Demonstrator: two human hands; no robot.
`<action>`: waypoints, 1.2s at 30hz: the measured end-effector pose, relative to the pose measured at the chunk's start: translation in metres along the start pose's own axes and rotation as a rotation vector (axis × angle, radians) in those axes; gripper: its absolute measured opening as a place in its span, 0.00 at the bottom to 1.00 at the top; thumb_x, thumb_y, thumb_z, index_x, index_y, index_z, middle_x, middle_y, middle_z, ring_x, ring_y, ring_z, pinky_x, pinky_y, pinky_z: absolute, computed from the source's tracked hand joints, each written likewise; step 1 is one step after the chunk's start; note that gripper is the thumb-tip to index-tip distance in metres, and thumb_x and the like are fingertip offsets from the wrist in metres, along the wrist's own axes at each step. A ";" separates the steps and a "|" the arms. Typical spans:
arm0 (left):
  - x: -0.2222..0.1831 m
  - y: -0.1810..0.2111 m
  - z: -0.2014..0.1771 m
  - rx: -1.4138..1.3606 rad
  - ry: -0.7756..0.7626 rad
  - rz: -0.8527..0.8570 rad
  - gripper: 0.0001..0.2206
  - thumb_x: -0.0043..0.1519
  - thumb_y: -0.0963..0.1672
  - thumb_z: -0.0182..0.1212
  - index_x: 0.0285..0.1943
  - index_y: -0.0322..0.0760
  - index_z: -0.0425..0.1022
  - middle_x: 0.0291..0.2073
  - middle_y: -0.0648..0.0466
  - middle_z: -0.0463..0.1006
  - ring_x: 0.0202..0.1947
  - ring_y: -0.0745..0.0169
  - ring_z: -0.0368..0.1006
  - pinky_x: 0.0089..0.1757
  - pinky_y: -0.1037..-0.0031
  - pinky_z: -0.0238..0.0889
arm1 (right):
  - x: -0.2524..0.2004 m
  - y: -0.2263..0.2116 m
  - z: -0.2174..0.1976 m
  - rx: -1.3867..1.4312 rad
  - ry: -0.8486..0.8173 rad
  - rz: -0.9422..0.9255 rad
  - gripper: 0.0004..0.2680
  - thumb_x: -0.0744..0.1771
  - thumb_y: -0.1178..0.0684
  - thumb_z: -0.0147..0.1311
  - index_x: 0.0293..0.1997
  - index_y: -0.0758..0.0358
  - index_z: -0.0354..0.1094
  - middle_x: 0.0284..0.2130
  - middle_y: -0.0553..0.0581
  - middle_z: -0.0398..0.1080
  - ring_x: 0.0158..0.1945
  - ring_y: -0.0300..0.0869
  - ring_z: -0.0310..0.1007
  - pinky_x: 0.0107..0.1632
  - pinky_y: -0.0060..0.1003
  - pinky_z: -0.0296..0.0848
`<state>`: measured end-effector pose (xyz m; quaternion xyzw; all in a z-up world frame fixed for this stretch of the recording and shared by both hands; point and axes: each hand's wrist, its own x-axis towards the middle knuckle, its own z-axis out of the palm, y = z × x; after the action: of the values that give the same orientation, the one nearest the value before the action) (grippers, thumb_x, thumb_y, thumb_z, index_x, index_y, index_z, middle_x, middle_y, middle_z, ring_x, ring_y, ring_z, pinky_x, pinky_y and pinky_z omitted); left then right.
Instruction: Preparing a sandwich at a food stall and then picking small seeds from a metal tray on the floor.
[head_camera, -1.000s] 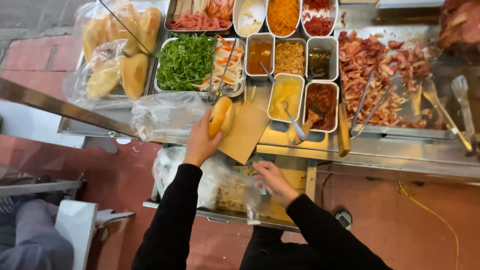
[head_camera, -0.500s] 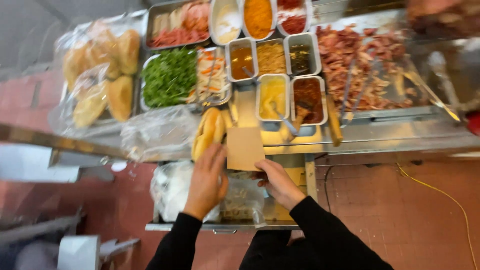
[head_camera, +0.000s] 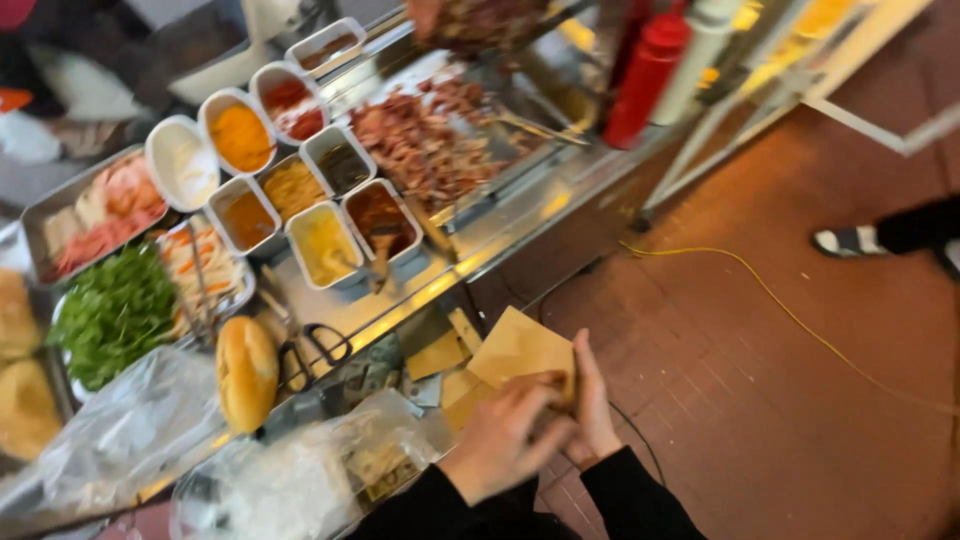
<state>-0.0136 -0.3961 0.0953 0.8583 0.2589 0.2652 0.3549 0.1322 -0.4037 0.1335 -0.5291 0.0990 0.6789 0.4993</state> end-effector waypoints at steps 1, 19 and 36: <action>0.005 0.015 0.005 -0.003 -0.022 0.028 0.11 0.76 0.48 0.60 0.57 0.37 0.75 0.67 0.42 0.82 0.64 0.40 0.81 0.59 0.52 0.75 | -0.001 0.003 -0.022 0.028 0.007 -0.021 0.39 0.66 0.20 0.44 0.65 0.77 0.71 0.49 0.73 0.77 0.55 0.59 0.79 0.66 0.58 0.74; 0.341 -0.164 -0.033 0.461 -0.205 -0.496 0.29 0.74 0.56 0.49 0.77 0.34 0.59 0.49 0.35 0.86 0.48 0.23 0.83 0.49 0.37 0.72 | -0.010 -0.003 -0.233 0.614 0.192 -0.504 0.17 0.68 0.47 0.48 0.62 0.62 0.70 0.44 0.64 0.72 0.37 0.52 0.69 0.42 0.47 0.70; 0.405 -0.194 -0.026 0.554 -0.206 -1.047 0.50 0.78 0.57 0.59 0.93 0.32 0.24 0.62 0.39 0.82 0.59 0.38 0.82 0.58 0.49 0.77 | 0.028 0.003 -0.271 0.755 0.378 -0.542 0.18 0.68 0.45 0.47 0.63 0.61 0.71 0.47 0.63 0.74 0.45 0.55 0.73 0.48 0.53 0.73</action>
<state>0.2144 -0.0086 0.0764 0.6984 0.6711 -0.1069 0.2247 0.2993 -0.5686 -0.0048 -0.4320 0.2855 0.3337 0.7877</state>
